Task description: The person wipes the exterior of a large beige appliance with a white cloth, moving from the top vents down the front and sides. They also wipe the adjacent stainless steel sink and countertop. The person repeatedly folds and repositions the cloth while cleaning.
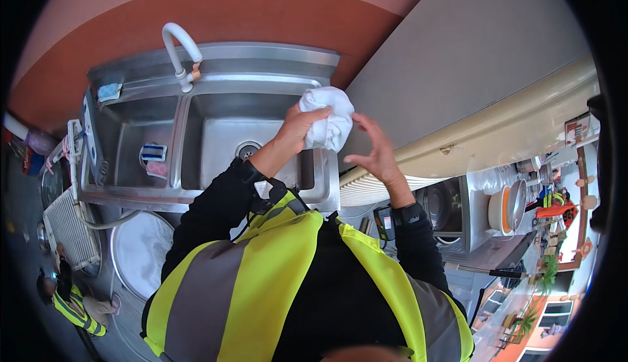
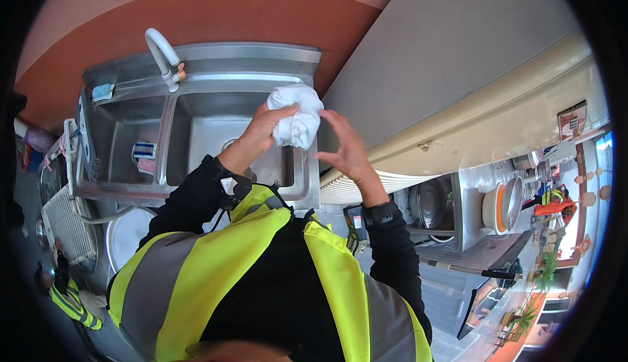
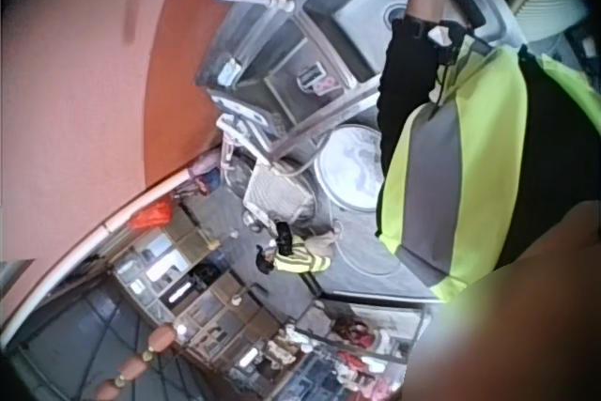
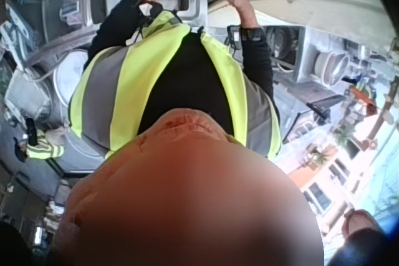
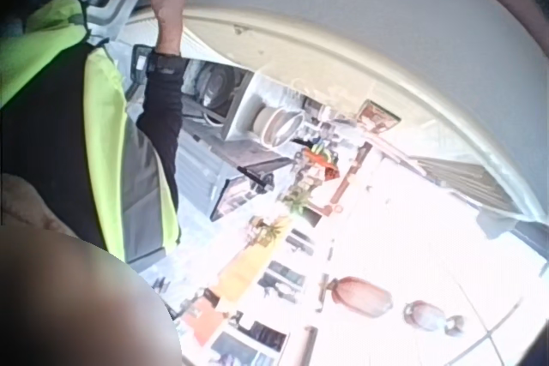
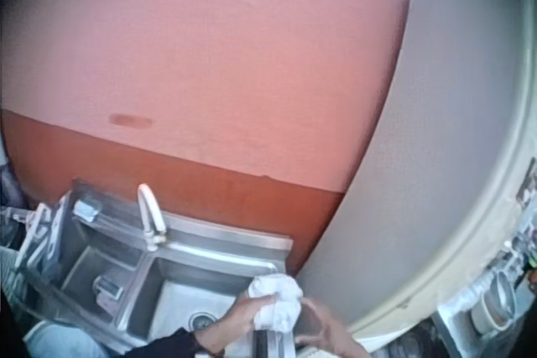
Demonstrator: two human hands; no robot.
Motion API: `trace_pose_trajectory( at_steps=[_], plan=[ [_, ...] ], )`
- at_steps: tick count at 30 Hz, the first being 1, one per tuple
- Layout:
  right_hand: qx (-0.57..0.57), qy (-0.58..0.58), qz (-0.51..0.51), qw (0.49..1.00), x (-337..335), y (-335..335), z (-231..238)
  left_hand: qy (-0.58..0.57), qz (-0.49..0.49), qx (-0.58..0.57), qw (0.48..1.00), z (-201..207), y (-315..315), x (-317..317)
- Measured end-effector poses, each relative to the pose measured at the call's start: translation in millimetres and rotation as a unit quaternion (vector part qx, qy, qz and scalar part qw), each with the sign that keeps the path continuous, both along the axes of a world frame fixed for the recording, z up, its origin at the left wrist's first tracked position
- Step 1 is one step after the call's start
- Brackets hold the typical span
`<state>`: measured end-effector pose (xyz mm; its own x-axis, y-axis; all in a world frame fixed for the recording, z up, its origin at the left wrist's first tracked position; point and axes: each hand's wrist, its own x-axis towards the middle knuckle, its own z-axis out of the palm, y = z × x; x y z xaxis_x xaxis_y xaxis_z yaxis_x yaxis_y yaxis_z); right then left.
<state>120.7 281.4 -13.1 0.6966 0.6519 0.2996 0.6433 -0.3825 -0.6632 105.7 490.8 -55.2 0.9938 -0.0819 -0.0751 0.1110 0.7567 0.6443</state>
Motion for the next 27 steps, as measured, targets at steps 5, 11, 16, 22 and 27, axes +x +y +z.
trace_pose_trajectory(
  at_steps=[5, 11, 16, 22, 27],
  plan=[
    [0.139, 0.191, -0.048, 0.97, -9, 26, -44, -0.074, -0.055, 0.23, 0.969, 4, -12, 9],
    [0.316, 0.456, -0.022, 0.832, -2, -1, -78, -0.011, -0.232, 0.067, 0.97, -21, 15, 7],
    [0.394, 0.718, 0.078, 0.569, 10, -22, -82, 0.029, -0.225, -0.046, 0.973, -45, 42, -2],
    [0.487, 0.595, 0.105, 0.63, 11, -31, -60, 0.039, -0.235, -0.093, 0.967, -68, 53, -27],
    [0.483, 0.478, 0.05, 0.732, 25, -23, -45, 0.062, -0.27, 0.002, 0.961, -74, 50, -50]
  ],
)
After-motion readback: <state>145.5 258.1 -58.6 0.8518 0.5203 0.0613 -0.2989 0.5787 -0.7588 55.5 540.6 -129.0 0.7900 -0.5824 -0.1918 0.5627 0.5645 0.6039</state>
